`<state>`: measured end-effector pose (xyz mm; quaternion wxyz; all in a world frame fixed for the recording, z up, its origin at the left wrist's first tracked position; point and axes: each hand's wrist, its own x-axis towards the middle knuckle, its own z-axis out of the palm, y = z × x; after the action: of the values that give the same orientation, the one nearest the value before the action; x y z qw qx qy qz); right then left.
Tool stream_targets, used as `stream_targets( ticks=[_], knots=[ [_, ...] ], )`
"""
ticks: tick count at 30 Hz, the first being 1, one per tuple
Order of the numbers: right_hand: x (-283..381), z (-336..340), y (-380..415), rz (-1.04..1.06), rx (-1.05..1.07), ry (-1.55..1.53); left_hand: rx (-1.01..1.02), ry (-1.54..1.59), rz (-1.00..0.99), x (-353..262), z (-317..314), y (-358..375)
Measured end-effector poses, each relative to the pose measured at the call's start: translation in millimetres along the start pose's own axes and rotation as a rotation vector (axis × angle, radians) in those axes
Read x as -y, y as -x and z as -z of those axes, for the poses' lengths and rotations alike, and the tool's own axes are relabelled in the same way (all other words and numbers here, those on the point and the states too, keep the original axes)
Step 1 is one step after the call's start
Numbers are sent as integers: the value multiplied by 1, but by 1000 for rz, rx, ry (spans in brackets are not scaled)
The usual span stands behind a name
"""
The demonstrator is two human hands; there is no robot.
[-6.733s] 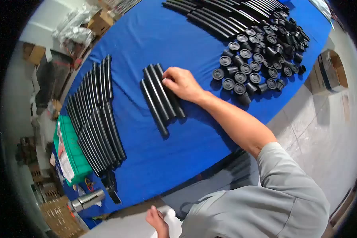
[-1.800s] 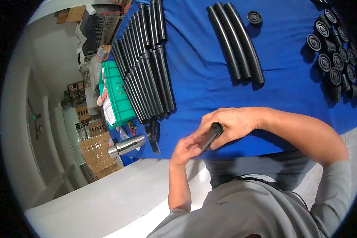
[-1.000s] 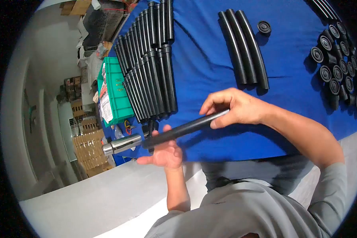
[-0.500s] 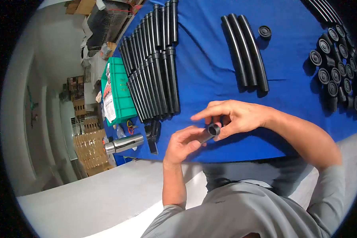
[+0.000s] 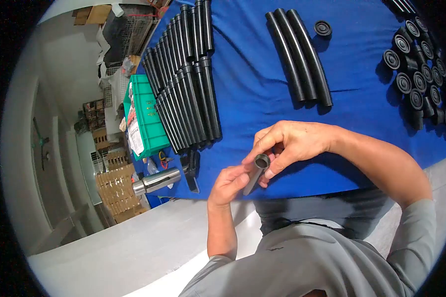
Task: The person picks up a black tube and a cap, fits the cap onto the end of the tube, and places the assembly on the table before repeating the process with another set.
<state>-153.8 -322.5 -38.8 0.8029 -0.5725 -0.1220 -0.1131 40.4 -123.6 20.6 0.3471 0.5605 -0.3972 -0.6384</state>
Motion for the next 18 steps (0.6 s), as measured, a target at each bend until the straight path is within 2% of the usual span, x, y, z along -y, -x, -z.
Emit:
stream_targets(
  ticks=[5,8,11,14,15,18],
  knots=[
    [-4,-1,0,-11,47,-124,-3,174,67,7,-7,0],
    [-13,1,-1,-63,35,-187,-41,190,45,21,-7,5],
    [-9,3,1,-96,-6,-120,-40,26,61,29,-3,10],
    [-5,3,2,-172,-38,-156,-59,145,60,34,3,23],
    [-5,3,1,-209,-46,-192,-68,326,9,29,4,27],
    [-2,13,1,-185,-90,28,-74,852,-208,18,9,37]
  ],
)
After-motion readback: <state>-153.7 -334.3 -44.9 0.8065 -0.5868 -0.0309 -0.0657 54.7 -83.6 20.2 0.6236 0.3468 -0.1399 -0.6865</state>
